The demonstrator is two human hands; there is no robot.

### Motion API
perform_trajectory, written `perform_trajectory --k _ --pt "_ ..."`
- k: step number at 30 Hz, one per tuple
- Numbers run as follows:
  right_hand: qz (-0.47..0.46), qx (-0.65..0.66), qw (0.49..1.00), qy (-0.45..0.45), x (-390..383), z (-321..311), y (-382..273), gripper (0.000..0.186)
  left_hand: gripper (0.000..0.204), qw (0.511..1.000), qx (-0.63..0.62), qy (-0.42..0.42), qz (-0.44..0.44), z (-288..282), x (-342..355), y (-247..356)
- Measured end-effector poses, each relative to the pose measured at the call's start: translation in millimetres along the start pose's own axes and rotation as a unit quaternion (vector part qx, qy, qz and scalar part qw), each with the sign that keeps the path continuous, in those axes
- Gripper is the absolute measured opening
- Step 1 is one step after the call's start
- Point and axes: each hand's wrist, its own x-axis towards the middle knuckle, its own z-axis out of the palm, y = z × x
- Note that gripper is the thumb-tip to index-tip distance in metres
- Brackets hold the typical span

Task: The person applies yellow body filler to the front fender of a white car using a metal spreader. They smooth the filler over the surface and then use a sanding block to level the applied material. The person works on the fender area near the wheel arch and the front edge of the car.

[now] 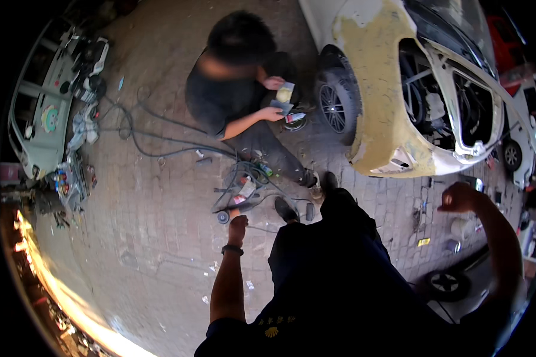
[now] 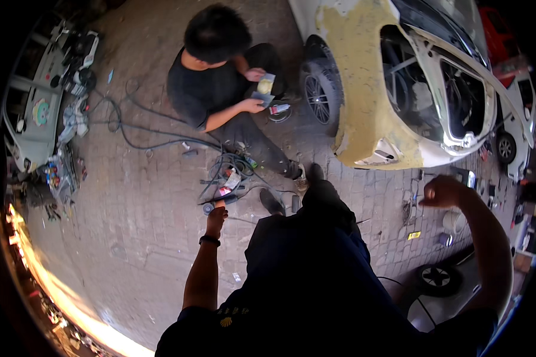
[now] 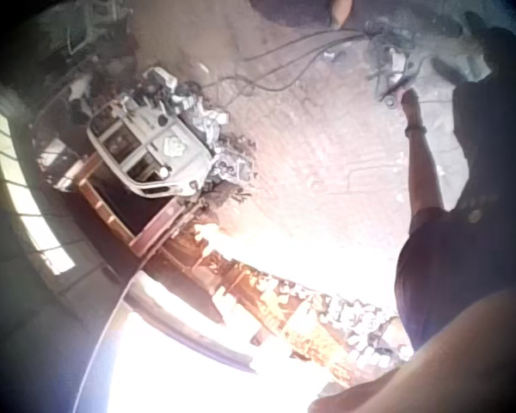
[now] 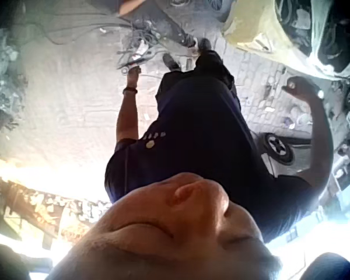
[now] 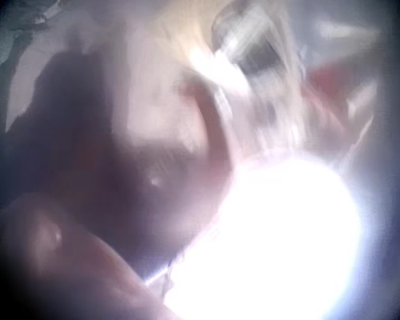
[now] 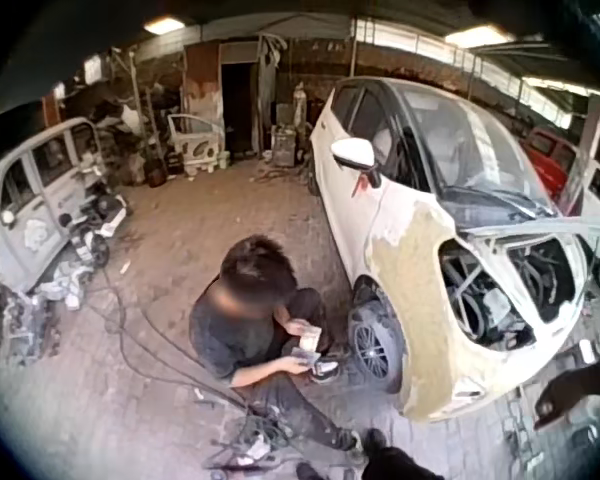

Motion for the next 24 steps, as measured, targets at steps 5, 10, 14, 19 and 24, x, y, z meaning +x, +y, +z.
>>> perform_trajectory --k 5,10,14,19,24 --pt "-0.049 0.179 0.973 -0.136 -47 188 -51 0.052 0.031 0.997 0.034 0.037 0.065 2 54 44" --pt "-0.018 0.557 0.798 0.231 68 257 -125 0.023 0.027 0.998 -0.053 0.035 0.007 55 32 80" --pt "-0.137 0.599 0.738 0.279 145 186 -150 0.021 0.024 0.892 0.348 -0.039 0.285 60 33 56" --pt "-0.290 0.422 0.795 0.324 191 105 -112 0.020 0.011 0.778 0.463 -0.061 0.420 155 6 139" --pt "-0.327 0.467 0.771 0.284 257 52 -105 0.020 0.016 0.897 0.344 -0.056 0.272 211 -10 209"
